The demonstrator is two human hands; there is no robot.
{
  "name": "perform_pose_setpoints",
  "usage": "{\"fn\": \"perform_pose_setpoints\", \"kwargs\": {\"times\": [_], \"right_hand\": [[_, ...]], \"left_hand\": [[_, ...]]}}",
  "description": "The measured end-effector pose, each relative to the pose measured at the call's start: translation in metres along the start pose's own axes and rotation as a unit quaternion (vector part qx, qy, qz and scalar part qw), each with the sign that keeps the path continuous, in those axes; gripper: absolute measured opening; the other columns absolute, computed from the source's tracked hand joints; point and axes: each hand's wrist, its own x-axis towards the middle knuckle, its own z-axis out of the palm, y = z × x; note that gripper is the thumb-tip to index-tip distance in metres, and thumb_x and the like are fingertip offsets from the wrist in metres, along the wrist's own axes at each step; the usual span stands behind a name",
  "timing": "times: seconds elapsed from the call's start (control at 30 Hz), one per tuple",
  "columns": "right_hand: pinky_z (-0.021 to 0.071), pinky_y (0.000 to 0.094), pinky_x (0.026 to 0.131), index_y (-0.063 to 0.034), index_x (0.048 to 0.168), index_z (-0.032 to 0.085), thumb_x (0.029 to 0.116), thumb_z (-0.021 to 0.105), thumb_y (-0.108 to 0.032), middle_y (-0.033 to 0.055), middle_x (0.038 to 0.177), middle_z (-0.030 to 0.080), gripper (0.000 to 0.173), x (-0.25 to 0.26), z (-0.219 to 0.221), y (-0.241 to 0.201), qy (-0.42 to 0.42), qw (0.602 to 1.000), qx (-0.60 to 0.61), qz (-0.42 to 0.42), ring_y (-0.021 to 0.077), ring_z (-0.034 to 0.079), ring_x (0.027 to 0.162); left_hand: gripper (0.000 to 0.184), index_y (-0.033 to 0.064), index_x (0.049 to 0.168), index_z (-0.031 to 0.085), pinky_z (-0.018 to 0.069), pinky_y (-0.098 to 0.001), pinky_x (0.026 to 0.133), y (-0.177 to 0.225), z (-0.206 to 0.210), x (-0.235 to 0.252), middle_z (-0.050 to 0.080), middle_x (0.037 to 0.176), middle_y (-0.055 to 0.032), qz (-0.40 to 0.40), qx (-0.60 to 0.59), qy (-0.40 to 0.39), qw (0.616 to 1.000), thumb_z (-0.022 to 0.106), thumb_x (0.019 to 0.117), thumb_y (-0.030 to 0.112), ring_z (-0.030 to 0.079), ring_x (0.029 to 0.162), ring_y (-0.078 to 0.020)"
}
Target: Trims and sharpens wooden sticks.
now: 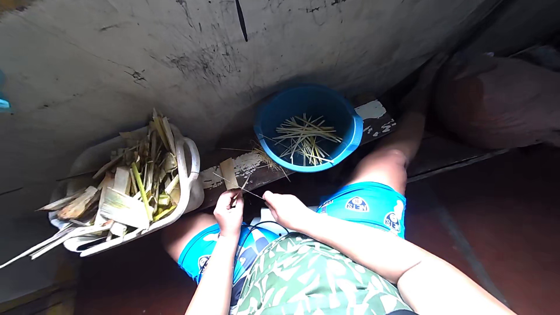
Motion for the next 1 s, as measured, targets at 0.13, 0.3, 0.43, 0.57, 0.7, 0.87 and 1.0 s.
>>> {"fn": "perform_pose_setpoints", "kwargs": {"times": [0.13, 0.3, 0.43, 0.57, 0.7, 0.87, 1.0], "right_hand": [[0.0555, 0.0483, 0.080, -0.0024, 0.122, 0.055, 0.1090, 0.036, -0.018, 0.0181, 0.098, 0.067, 0.028, -0.002, 0.002, 0.005, 0.007, 1.000, -0.008, -0.002, 0.0340, 0.070, 0.094], [0.0554, 0.0481, 0.077, -0.0023, 0.120, 0.056, 0.1086, 0.036, -0.017, 0.0175, 0.095, 0.067, 0.028, -0.004, 0.002, 0.003, 0.017, 1.000, -0.007, -0.013, 0.0339, 0.070, 0.090], [0.0549, 0.0519, 0.079, -0.0015, 0.122, 0.053, 0.1085, 0.035, -0.016, 0.0201, 0.096, 0.067, 0.027, 0.003, 0.003, 0.010, -0.016, 0.999, -0.025, 0.021, 0.0373, 0.070, 0.094], [0.0539, 0.0528, 0.081, -0.0017, 0.124, 0.051, 0.1096, 0.034, -0.018, 0.0205, 0.096, 0.066, 0.028, 0.005, -0.001, 0.013, -0.037, 0.998, -0.013, 0.047, 0.0384, 0.069, 0.095], [0.0546, 0.0499, 0.078, -0.0015, 0.122, 0.054, 0.1088, 0.036, -0.018, 0.0187, 0.094, 0.066, 0.028, -0.001, 0.001, 0.006, -0.004, 1.000, -0.001, 0.012, 0.0360, 0.069, 0.091], [0.0533, 0.0551, 0.086, -0.0014, 0.130, 0.050, 0.1100, 0.034, -0.018, 0.0231, 0.102, 0.067, 0.031, 0.011, 0.006, 0.030, -0.047, 0.994, -0.010, 0.094, 0.0405, 0.068, 0.102], [0.0547, 0.0515, 0.081, -0.0016, 0.124, 0.053, 0.1091, 0.035, -0.018, 0.0198, 0.097, 0.067, 0.028, 0.002, 0.005, 0.015, -0.005, 0.999, -0.007, 0.047, 0.0368, 0.069, 0.094]], "left_hand": [[0.013, -0.0066, 0.099, 0.073, 0.0575, -0.0201, 0.087, 0.004, -0.002, 0.000, 0.074, 0.098, -0.0156, 0.012, 0.004, 0.004, 1.000, 0.067, 0.0897, 0.001, 0.072, 0.093, -0.0092], [0.013, -0.0099, 0.099, 0.071, 0.0589, -0.0204, 0.085, 0.008, 0.002, -0.001, 0.074, 0.096, -0.0178, 0.018, 0.013, 0.006, 1.000, 0.066, 0.0901, -0.001, 0.073, 0.088, -0.0096], [0.015, -0.0101, 0.102, 0.071, 0.0581, -0.0200, 0.086, 0.005, 0.003, 0.000, 0.073, 0.100, -0.0184, 0.019, 0.011, 0.005, 1.000, 0.066, 0.0918, 0.000, 0.072, 0.091, -0.0100], [0.015, -0.0088, 0.102, 0.072, 0.0573, -0.0189, 0.088, 0.005, 0.004, 0.001, 0.074, 0.100, -0.0175, 0.030, 0.011, 0.005, 0.999, 0.067, 0.0922, 0.001, 0.072, 0.093, -0.0093], [0.014, -0.0087, 0.100, 0.072, 0.0581, -0.0199, 0.085, 0.008, 0.004, 0.000, 0.074, 0.097, -0.0175, 0.018, 0.013, 0.005, 1.000, 0.066, 0.0905, 0.000, 0.072, 0.089, -0.0097], [0.014, -0.0081, 0.102, 0.073, 0.0576, -0.0195, 0.088, 0.008, 0.005, 0.000, 0.075, 0.100, -0.0174, 0.029, 0.010, 0.000, 1.000, 0.068, 0.0925, 0.001, 0.073, 0.094, -0.0102], [0.014, -0.0085, 0.101, 0.073, 0.0573, -0.0187, 0.087, 0.010, 0.006, 0.000, 0.075, 0.099, -0.0174, 0.023, 0.015, 0.005, 1.000, 0.068, 0.0917, 0.001, 0.073, 0.092, -0.0095]]}}
